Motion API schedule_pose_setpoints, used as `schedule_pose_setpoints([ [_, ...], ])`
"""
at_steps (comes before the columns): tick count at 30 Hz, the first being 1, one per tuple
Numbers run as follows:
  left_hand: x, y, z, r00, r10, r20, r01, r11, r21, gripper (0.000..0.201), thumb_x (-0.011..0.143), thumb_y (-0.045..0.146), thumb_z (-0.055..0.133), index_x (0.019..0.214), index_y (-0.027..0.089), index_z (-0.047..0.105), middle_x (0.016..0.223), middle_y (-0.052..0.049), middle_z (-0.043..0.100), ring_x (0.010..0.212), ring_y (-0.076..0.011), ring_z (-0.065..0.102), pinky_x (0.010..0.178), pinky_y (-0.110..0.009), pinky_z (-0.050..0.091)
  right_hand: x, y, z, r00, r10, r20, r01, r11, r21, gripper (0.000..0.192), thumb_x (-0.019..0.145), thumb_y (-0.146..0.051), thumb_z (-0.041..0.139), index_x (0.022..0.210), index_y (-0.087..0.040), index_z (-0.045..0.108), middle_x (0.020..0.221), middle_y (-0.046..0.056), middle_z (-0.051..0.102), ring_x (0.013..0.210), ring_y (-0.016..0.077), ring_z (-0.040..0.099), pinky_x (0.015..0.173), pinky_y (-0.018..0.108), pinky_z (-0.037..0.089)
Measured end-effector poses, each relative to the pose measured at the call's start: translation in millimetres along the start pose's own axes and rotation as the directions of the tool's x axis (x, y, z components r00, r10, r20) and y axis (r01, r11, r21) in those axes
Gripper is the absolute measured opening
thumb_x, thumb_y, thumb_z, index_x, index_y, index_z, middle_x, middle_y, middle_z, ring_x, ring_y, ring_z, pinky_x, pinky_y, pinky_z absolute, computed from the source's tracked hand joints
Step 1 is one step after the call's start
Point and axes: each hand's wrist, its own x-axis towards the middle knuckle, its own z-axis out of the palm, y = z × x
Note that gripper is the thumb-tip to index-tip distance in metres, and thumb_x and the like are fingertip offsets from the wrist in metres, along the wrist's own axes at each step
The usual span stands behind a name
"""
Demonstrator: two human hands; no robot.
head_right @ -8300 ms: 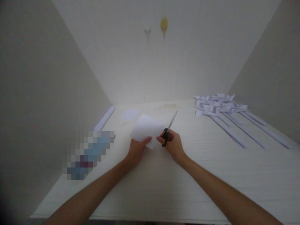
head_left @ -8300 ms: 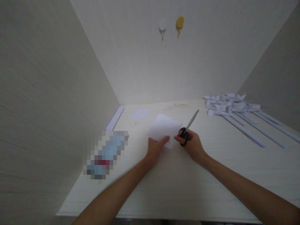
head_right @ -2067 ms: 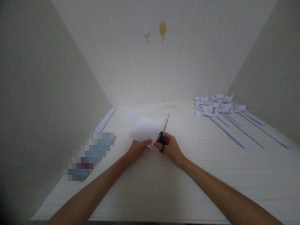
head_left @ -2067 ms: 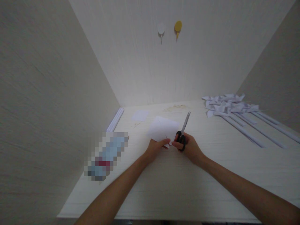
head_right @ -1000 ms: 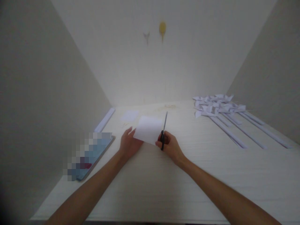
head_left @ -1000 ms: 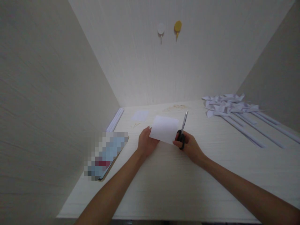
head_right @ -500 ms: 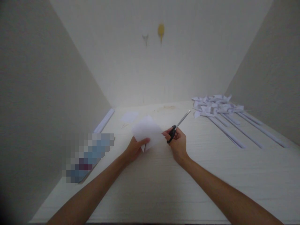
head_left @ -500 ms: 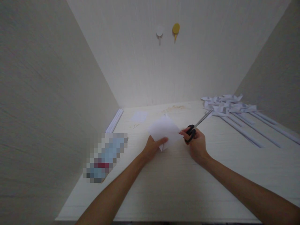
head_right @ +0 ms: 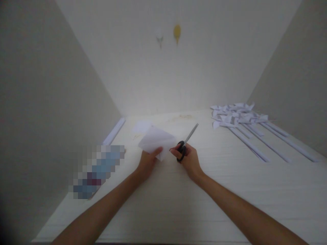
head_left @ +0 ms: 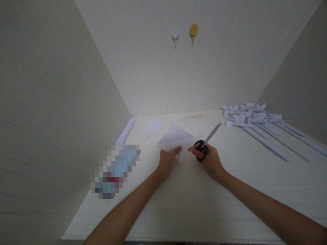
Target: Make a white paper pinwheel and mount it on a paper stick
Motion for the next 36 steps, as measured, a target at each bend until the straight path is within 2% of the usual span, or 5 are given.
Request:
schedule_pose_setpoints([
  [5,0,3,1.0,1.0,-0.018,-0.023,0.018,0.999,0.027,0.043,0.06,0.024,0.067,0.102,0.018,0.056,0.097,-0.008,0.064,0.091,-0.0199,0.058,0.086,-0.035,0.041,0,0,-1,0.997,-0.055,0.047,0.058,0.995,-0.077,0.026,0.057,-0.034,0.069,0.065,-0.017,0.052,0.062,0.0,0.059,0.049,0.0084,0.045,0.046,0.021,0.034],
  [9,-3,6,1.8,0.998,-0.031,0.055,0.028,0.998,0.053,0.042,0.058,0.022,0.068,0.098,0.017,0.058,0.094,-0.009,0.065,0.087,-0.0211,0.058,0.082,-0.035,0.042,2,2,-2,0.992,-0.12,-0.025,0.116,0.986,-0.116,0.027,0.054,-0.034,0.071,0.06,-0.017,0.05,0.053,-0.004,0.049,0.048,0.0082,0.042,0.046,0.021,0.034],
  [15,-5,10,4.2,0.998,-0.027,0.063,0.02,0.994,0.107,0.039,0.055,0.02,0.069,0.093,0.017,0.059,0.086,-0.008,0.066,0.087,-0.0211,0.058,0.08,-0.034,0.042,3,2,-2,0.989,-0.126,-0.079,0.121,0.991,-0.056,0.026,0.054,-0.032,0.071,0.062,-0.017,0.051,0.056,-0.004,0.051,0.05,0.0079,0.044,0.046,0.021,0.035],
  [24,3,-4,-3.1,1.0,-0.021,0.01,0.02,0.997,0.075,0.023,0.061,0.028,0.065,0.08,0.016,0.062,0.075,-0.005,0.064,0.076,-0.0179,0.058,0.068,-0.029,0.045,-2,3,3,0.977,-0.033,0.211,0.069,0.984,-0.166,0.021,0.055,-0.027,0.07,0.062,-0.017,0.053,0.06,-0.001,0.06,0.053,0.0105,0.051,0.049,0.023,0.039],
  [36,-1,4,3.1,0.998,-0.041,-0.055,0.049,0.987,0.153,0.021,0.056,0.028,0.067,0.07,0.014,0.061,0.067,-0.004,0.063,0.065,-0.0161,0.056,0.061,-0.028,0.044,-4,2,6,0.976,-0.048,0.213,0.088,0.979,-0.185,0.024,0.052,-0.03,0.07,0.059,-0.017,0.051,0.06,-0.001,0.06,0.054,0.0114,0.054,0.05,0.024,0.042],
])
